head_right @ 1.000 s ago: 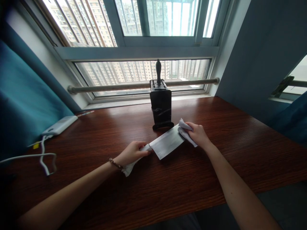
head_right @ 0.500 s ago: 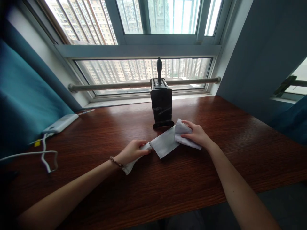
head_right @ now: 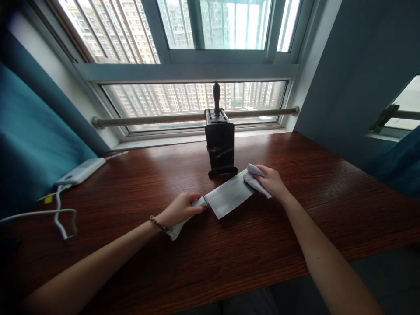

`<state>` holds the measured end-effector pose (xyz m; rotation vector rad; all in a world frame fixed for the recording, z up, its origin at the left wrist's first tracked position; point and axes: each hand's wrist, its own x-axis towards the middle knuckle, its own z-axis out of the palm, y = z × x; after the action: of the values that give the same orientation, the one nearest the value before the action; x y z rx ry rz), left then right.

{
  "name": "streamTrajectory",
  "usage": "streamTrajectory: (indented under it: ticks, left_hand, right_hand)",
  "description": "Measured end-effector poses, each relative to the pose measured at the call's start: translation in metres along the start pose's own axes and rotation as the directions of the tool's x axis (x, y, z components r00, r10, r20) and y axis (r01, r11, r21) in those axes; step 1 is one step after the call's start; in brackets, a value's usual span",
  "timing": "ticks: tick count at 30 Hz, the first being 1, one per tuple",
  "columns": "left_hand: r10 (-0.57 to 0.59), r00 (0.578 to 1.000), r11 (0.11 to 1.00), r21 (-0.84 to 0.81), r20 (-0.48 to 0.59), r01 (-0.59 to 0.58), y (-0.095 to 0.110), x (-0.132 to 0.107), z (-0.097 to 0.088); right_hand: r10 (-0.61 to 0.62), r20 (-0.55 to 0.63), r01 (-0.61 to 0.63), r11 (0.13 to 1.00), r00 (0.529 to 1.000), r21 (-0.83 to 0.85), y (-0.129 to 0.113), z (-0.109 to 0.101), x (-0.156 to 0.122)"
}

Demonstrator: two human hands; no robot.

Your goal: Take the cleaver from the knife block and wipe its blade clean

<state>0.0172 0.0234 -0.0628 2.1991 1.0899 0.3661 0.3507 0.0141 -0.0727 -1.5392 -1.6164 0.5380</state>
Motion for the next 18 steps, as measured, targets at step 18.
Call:
streamTrajectory:
  ticks: [18]
  left_hand:
    - [0.105, 0.987, 0.993, 0.047, 0.120, -0.112, -0.002, -0.001, -0.006]
  right_hand:
    - [0.332, 0.212, -0.378, 0.895, 0.919, 0.235, -0.013, -0.006, -0.006]
